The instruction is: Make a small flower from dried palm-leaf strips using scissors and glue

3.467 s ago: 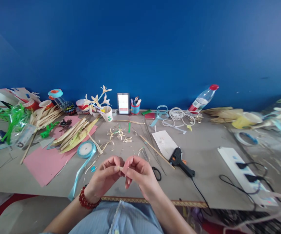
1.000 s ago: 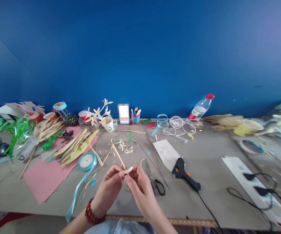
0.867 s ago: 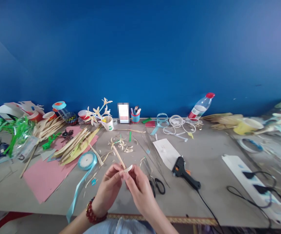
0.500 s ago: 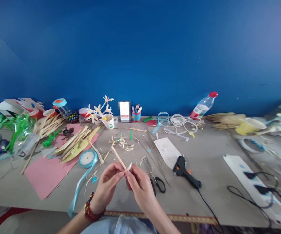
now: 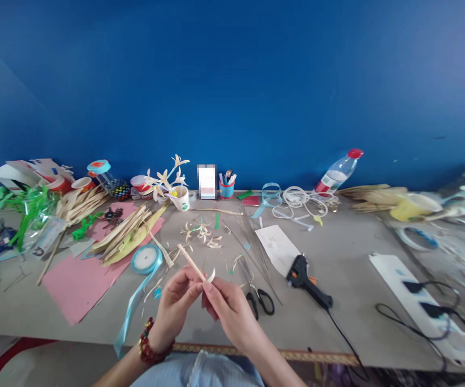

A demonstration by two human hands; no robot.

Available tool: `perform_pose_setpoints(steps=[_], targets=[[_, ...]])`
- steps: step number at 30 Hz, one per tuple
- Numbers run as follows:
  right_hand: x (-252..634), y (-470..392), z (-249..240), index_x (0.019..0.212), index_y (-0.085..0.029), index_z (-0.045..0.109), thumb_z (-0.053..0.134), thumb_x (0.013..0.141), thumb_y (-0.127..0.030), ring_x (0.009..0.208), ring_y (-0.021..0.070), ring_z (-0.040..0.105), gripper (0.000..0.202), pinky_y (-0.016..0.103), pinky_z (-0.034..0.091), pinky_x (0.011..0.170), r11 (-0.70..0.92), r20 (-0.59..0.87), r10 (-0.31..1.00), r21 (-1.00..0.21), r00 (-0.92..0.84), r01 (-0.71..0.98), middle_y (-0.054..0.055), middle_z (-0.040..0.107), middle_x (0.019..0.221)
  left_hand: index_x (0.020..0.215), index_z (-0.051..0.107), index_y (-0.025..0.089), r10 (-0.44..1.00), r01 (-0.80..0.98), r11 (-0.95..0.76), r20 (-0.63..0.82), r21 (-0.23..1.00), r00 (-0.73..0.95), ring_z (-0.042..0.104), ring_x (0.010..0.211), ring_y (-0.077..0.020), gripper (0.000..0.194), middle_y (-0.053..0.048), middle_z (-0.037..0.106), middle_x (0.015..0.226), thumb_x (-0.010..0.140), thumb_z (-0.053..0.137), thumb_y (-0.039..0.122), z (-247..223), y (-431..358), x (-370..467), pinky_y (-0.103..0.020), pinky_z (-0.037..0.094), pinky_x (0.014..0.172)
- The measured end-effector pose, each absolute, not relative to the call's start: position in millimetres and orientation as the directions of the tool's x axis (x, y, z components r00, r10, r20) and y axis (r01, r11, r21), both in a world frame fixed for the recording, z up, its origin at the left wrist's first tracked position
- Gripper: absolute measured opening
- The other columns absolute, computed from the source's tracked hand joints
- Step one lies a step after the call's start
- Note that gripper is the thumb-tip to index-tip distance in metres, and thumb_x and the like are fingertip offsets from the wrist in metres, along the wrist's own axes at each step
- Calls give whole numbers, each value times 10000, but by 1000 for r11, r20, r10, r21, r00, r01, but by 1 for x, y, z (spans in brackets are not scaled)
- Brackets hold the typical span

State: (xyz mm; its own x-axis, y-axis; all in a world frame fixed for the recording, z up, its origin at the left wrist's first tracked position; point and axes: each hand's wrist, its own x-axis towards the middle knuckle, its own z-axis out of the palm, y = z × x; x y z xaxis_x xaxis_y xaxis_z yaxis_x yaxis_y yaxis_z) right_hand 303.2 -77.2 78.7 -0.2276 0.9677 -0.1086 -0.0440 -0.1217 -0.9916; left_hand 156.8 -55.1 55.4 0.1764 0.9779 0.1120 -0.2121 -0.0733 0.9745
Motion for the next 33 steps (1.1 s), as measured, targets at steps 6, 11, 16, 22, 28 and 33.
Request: perform_pose_setpoints(steps=[6,11,16,22,28,33], targets=[[303,-79,80,557,-173,480,587,835,-627,410,51,247,543,236,103,407,-370,-276,898,-895,-343,-248,-63,363,481,751,681,178,958,-225,-119,172,967,231,586,887,-242,141,-78,652,818,835,693,291,57,-55,151,-338,447,815],[303,-82,77,536,-161,519,642,800,-599,343,25,139,526,218,57,367,-519,-326,829,-751,-455,-408,-93,324,399,793,683,181,944,-266,-75,154,961,291,573,956,-263,116,-88,639,842,850,675,282,57,-59,149,-358,445,842],[305,-82,74,506,-153,533,635,816,-561,300,25,142,523,189,79,328,-591,-272,769,-648,-579,-480,-98,315,341,788,654,180,930,-309,-40,148,950,335,565,945,-246,112,-77,627,840,854,670,269,53,-58,147,-331,437,808],[306,-81,67,537,-155,547,646,823,-525,279,23,158,477,155,114,296,-678,-167,685,-502,-709,-537,-110,298,337,760,636,176,933,-383,18,122,924,339,559,922,-238,143,-68,608,829,832,696,284,48,-57,147,-341,429,821],[326,-87,60,393,-222,383,617,733,-690,227,21,122,624,161,165,259,-613,-151,736,-563,-660,-555,-118,207,261,721,631,174,948,-508,91,82,856,307,521,780,-182,175,-27,541,743,795,731,297,49,-50,147,-350,415,841],[379,-77,67,582,-203,588,509,844,-661,317,76,283,533,201,243,335,-202,-188,979,-949,-83,-241,-63,363,389,706,617,172,961,-559,163,-3,813,275,481,717,-154,191,-7,514,704,769,755,290,46,-46,148,-308,403,781]])
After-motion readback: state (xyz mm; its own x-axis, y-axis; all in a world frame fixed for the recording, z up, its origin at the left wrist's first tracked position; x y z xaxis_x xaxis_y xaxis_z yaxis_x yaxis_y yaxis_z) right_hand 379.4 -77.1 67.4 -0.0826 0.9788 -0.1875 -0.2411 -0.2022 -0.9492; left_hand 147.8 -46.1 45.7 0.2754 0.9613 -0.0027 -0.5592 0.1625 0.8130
